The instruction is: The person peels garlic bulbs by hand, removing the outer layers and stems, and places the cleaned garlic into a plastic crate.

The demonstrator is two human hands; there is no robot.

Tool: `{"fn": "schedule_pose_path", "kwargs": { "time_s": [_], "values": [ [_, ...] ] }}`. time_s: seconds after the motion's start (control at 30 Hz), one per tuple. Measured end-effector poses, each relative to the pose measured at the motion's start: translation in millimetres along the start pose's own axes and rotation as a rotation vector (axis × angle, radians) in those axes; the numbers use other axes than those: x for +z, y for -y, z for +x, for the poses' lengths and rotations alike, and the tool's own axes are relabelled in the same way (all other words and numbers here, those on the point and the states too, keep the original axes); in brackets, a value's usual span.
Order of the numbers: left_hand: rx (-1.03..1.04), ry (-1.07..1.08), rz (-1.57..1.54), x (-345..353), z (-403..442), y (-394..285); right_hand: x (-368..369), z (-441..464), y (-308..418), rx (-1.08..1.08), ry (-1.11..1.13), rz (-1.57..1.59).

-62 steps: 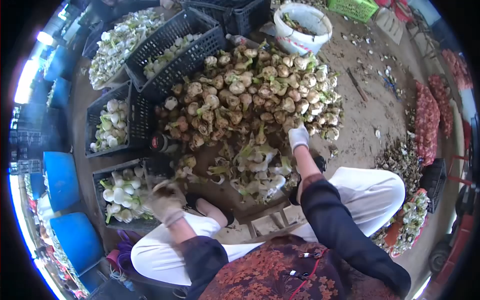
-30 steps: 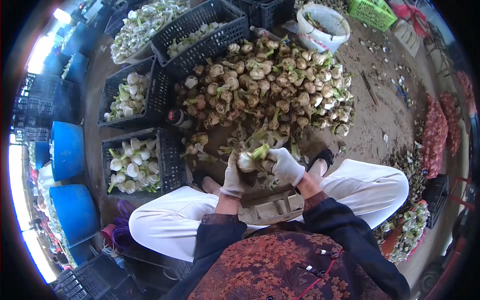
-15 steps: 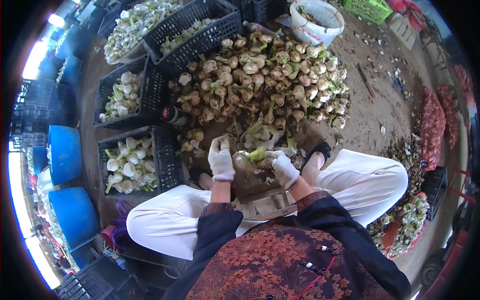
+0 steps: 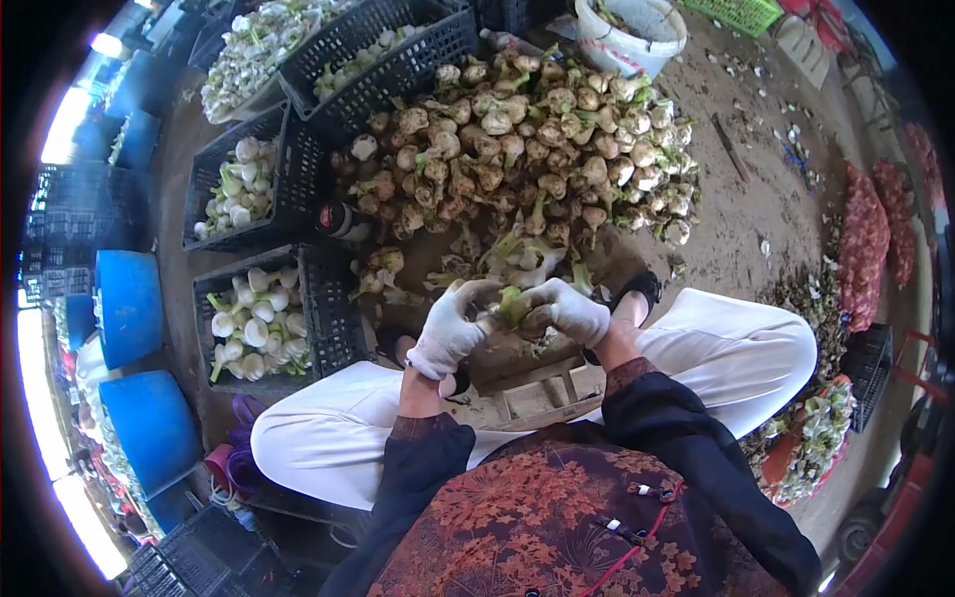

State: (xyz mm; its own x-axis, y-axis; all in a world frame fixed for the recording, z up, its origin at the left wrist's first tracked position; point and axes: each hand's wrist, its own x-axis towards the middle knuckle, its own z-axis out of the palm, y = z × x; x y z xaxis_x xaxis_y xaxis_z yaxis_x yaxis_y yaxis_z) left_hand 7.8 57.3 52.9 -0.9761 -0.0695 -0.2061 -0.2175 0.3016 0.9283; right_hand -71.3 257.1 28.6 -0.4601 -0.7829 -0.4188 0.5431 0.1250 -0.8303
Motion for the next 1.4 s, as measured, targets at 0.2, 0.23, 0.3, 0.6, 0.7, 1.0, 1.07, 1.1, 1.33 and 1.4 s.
{"fn": "schedule_pose_path", "kwargs": {
  "time_s": [0.2,0.23,0.3,0.6,0.7,1.0,1.07,1.1,1.33,1.4],
  "values": [
    [-0.011,0.147,0.251,-6.0,0.6,0.8,-0.5,9.7,9.7,-0.177,0.111,-0.426],
    [-0.004,0.095,0.258,-5.1,1.6,-4.0,-6.8,13.2,5.6,-0.314,0.059,-0.554],
    [0.005,0.04,0.264,-2.8,2.0,-1.1,-17.2,20.4,-0.6,-0.453,0.007,-0.683],
    [-0.211,-0.152,-0.525,3.4,-3.2,37.8,-28.2,54.9,-26.0,-0.207,-0.564,-0.782],
    [-0.216,-0.226,-0.816,4.6,-2.1,48.1,-39.5,62.9,-34.1,0.015,-0.655,-0.154],
    [-0.383,-0.417,-1.488,-11.2,2.2,119.4,-38.8,21.8,7.1,-0.399,-0.147,1.031],
    [-0.37,-0.393,-1.537,-15.6,0.6,110.4,-47.5,28.0,13.3,-0.303,-0.238,0.462],
    [-0.31,-0.363,-1.511,-16.8,0.1,94.7,-40.7,28.5,23.4,-0.211,-0.346,-0.026],
    [-0.1,-0.303,-0.88,-7.6,8.4,52.8,12.3,49.5,-3.8,-0.042,-0.215,0.469],
    [-0.165,-0.354,-0.761,-7.2,7.7,40.6,15.2,47.7,0.0,-0.043,-0.269,0.305]
  ]
}}
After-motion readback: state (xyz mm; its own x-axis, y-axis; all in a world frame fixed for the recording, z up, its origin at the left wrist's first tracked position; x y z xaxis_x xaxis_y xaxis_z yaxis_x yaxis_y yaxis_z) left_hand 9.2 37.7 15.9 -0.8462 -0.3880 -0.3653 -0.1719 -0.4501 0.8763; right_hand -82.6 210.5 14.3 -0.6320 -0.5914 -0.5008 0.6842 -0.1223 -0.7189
